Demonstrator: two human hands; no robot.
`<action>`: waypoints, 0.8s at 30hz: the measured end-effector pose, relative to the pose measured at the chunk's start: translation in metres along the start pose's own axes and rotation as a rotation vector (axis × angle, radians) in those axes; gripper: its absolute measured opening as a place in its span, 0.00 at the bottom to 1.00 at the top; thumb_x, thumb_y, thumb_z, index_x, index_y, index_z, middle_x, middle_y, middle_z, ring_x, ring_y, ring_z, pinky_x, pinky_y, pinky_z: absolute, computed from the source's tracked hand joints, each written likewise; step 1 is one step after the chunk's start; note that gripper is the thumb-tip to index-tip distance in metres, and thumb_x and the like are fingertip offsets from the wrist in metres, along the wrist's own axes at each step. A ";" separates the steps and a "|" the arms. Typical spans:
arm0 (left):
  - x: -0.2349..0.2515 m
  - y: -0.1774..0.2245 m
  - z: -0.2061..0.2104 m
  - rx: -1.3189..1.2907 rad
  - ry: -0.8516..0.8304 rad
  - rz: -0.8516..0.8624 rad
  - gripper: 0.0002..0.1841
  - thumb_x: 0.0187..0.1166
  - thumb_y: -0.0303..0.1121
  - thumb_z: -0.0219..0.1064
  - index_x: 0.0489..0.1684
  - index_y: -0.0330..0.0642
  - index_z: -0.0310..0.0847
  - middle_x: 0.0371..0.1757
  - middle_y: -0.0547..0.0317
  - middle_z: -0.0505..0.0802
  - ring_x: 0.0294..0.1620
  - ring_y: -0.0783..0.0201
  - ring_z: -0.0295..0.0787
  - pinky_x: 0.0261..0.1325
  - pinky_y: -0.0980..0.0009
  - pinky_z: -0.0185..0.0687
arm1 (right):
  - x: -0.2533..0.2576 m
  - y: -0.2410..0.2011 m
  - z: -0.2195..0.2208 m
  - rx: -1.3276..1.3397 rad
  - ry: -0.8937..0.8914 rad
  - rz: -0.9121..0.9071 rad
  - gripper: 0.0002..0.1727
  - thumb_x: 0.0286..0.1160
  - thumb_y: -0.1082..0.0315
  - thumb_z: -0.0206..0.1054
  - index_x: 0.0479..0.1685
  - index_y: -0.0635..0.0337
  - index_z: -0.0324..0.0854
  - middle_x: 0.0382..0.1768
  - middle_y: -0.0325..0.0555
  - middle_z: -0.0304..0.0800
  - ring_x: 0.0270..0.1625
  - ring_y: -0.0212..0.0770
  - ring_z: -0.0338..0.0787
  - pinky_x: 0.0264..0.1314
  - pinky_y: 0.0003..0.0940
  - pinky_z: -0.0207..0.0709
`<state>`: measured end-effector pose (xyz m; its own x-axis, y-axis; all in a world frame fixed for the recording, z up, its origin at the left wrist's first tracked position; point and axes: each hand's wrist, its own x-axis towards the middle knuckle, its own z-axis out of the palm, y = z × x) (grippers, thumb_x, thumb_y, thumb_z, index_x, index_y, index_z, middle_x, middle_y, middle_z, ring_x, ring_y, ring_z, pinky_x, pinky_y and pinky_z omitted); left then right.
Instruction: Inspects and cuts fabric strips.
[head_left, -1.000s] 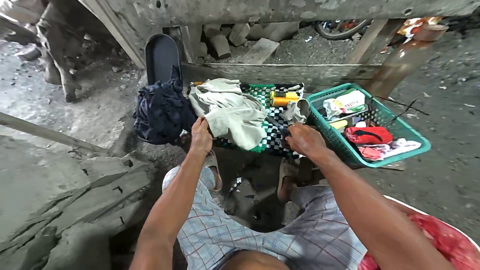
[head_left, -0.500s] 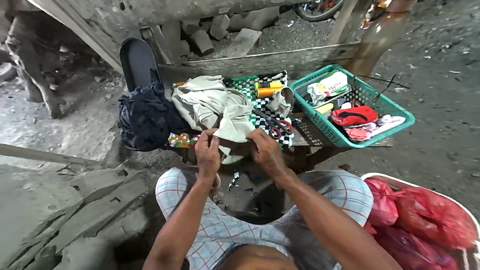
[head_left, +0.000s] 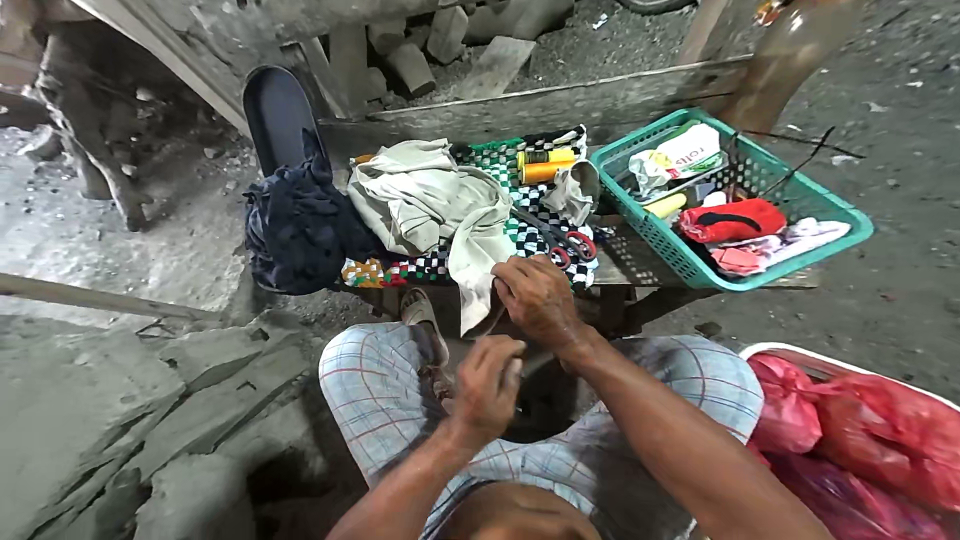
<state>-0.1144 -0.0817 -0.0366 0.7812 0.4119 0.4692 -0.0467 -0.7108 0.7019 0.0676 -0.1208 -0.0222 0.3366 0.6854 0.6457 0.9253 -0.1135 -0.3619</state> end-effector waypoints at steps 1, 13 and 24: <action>-0.003 0.003 0.009 -0.093 -0.068 -0.074 0.13 0.84 0.27 0.59 0.58 0.31 0.85 0.57 0.47 0.90 0.60 0.60 0.89 0.66 0.63 0.87 | 0.001 -0.001 -0.002 -0.004 -0.006 -0.018 0.09 0.80 0.66 0.63 0.41 0.58 0.88 0.31 0.47 0.86 0.37 0.47 0.89 0.51 0.47 0.82; 0.009 -0.020 0.024 -0.239 0.099 -0.252 0.15 0.83 0.24 0.56 0.60 0.30 0.84 0.43 0.54 0.94 0.33 0.69 0.89 0.37 0.71 0.88 | -0.012 0.003 -0.020 -0.084 -0.057 -0.147 0.10 0.83 0.67 0.60 0.41 0.58 0.88 0.29 0.47 0.85 0.36 0.48 0.87 0.52 0.47 0.78; 0.005 -0.040 0.028 -0.018 0.255 -0.303 0.32 0.78 0.22 0.60 0.84 0.19 0.57 0.75 0.29 0.79 0.76 0.52 0.80 0.80 0.60 0.76 | -0.023 -0.006 -0.018 -0.030 -0.123 -0.192 0.11 0.84 0.65 0.61 0.43 0.55 0.89 0.29 0.44 0.86 0.35 0.44 0.87 0.54 0.44 0.79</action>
<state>-0.0917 -0.0674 -0.0769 0.5815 0.7317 0.3557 0.1496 -0.5259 0.8373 0.0576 -0.1488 -0.0226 0.1322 0.7787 0.6133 0.9757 0.0069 -0.2190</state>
